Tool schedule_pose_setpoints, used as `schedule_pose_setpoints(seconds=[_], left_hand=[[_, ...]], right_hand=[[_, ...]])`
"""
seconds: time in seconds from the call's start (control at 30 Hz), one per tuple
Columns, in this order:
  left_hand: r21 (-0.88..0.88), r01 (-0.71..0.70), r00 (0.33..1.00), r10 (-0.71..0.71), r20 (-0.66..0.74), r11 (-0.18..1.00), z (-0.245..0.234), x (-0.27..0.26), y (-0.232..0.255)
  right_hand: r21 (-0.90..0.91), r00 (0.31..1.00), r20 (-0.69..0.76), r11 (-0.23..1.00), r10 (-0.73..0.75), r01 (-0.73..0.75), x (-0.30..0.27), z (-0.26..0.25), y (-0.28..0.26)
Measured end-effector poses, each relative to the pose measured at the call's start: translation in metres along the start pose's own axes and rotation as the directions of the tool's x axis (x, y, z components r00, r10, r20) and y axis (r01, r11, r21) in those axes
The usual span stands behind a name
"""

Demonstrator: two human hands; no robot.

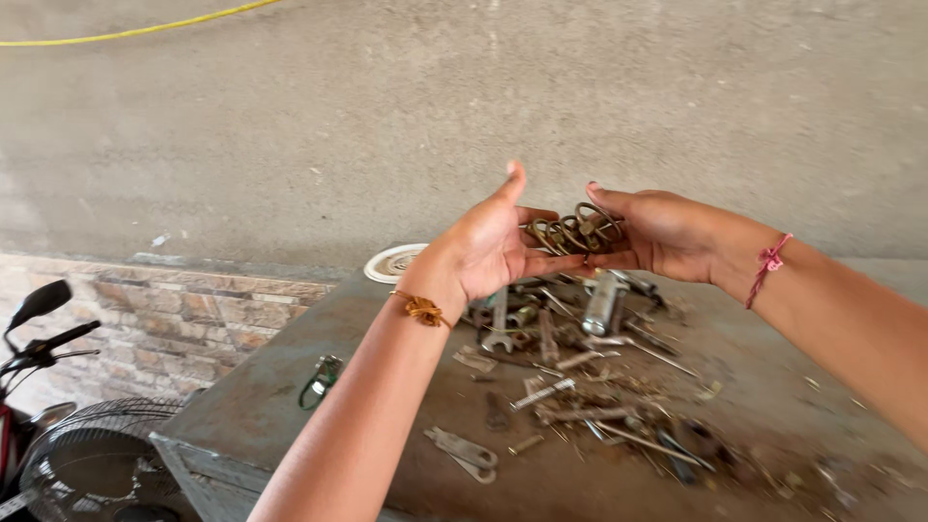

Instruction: The person picks up and handles various hardware items, including rings, a metal tube, and small metal parts, over a workbench and a table.

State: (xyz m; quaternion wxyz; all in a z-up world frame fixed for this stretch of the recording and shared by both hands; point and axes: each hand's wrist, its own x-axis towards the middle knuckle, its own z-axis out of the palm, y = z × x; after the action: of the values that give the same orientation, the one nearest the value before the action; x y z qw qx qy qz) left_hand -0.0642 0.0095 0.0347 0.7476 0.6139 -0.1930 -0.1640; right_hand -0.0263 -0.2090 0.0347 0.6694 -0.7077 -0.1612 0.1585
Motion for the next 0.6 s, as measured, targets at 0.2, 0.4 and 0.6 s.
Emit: schedule_pose_setpoints(seconds=[0.2,0.4,0.6], left_hand=[[-0.052,0.014,0.998,-0.011,0.067,0.999,0.059,-0.013,-0.006],[-0.111,-0.045,0.958,0.074,0.278,0.993,0.145,-0.018,-0.03],[-0.127,-0.034,0.949,0.072,0.308,0.991,0.28,-0.017,-0.062]], right_hand=[[0.031,0.999,-0.029,0.999,-0.03,0.031,-0.067,-0.023,-0.007],[-0.011,0.993,-0.114,1.0,-0.027,0.026,-0.163,-0.064,-0.008],[-0.017,0.986,-0.168,1.0,-0.023,0.02,-0.297,-0.133,0.001]])
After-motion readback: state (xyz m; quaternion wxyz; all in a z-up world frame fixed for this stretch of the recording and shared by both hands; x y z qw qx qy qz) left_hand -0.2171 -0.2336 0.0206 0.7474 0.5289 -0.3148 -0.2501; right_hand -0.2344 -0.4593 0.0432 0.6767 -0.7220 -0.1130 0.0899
